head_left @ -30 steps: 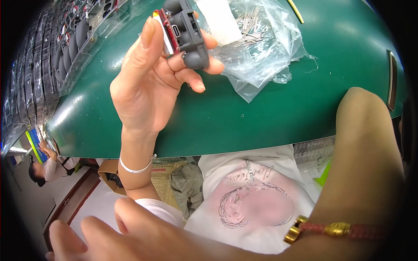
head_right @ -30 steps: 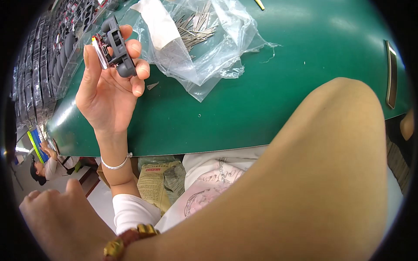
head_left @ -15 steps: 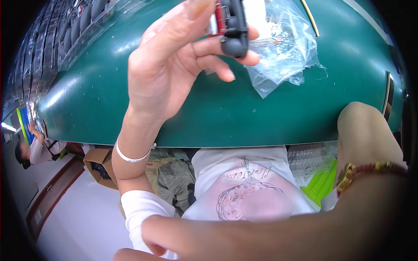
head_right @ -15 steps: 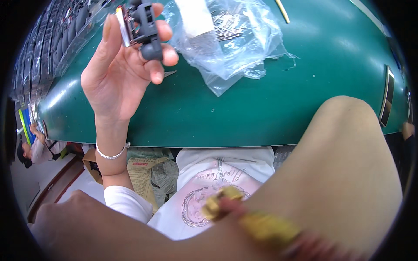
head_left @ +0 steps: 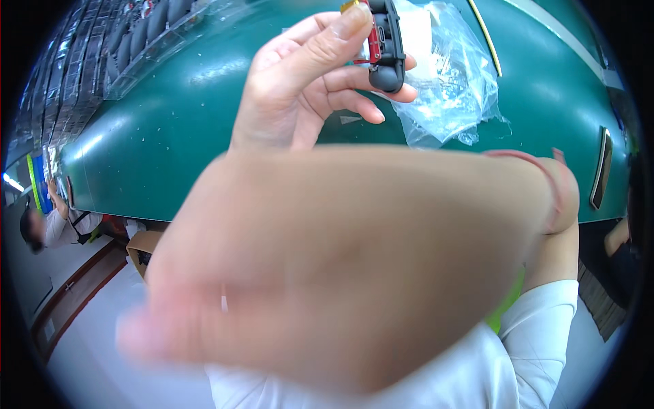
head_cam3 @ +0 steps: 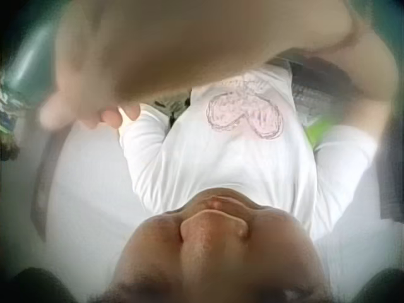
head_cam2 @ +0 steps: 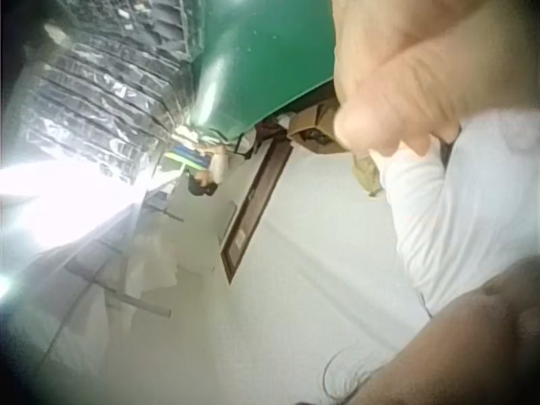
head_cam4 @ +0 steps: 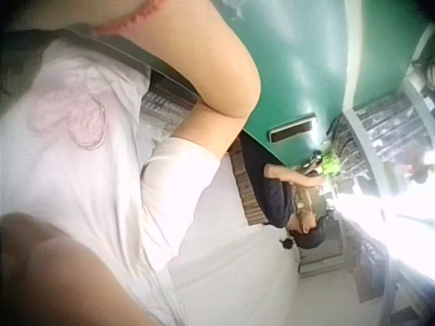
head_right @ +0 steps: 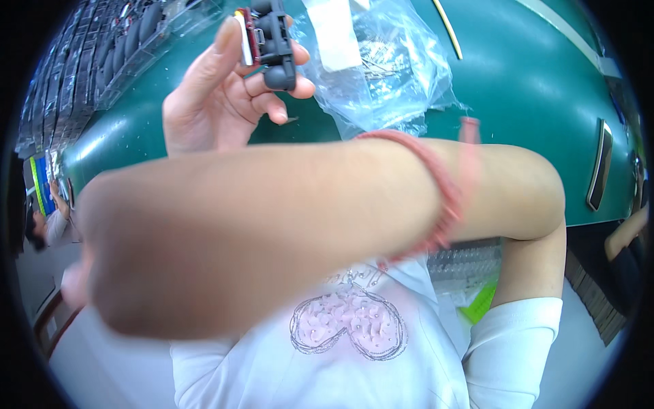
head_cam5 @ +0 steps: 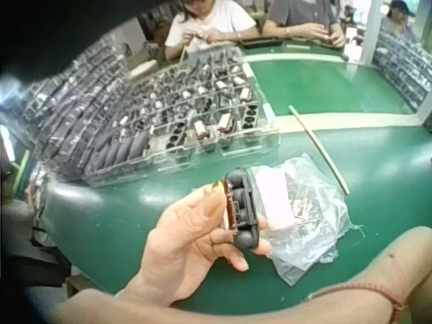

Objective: The person assembles small electronic devices, likely wireless earbuds, at a factory workstation. They use a wooden stick to manipulate internal components, insert small metal pins, and place the finished units into a green plastic tray.

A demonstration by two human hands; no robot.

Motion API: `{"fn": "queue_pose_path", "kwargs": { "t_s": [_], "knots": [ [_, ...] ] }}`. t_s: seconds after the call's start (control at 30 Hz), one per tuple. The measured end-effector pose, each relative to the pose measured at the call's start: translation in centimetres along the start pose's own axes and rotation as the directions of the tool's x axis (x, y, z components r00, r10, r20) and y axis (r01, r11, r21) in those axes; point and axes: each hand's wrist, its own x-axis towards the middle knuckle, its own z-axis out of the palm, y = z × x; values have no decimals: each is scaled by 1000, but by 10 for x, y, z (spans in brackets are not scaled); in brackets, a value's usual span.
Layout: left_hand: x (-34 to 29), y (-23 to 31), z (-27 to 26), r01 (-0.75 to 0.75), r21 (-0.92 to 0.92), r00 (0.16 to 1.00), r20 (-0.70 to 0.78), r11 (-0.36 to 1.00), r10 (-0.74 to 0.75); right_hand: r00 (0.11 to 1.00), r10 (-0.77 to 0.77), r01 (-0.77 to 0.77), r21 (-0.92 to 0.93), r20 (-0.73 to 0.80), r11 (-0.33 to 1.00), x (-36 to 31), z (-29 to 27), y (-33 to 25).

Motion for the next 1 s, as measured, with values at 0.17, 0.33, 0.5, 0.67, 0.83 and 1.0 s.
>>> {"fn": "queue_pose_path", "kwargs": {
  "t_s": [0.17,0.33,0.5,0.67,0.83,1.0],
  "knots": [
    [0,7,-2,85,-152,996,-12,985,-88,1000,1,6,288,-26,958,11,-12,29],
    [0,7,-1,108,-143,994,-15,984,-111,1000,17,-20,368,11,930,12,-15,32],
    [-4,8,4,43,-110,998,-38,993,-47,951,224,-248,-94,-213,964,4,7,-16],
    [-11,2,-1,-127,-7,992,25,992,127,946,135,-308,-693,-293,652,-28,64,-93],
    [3,-4,-6,19,-185,980,200,982,19,991,-38,-89,-834,-130,545,-43,70,-63],
    [-2,-2,-14,-11,-160,986,164,987,37,997,-78,33,-855,-9,517,-42,61,-47]
  ]
}}
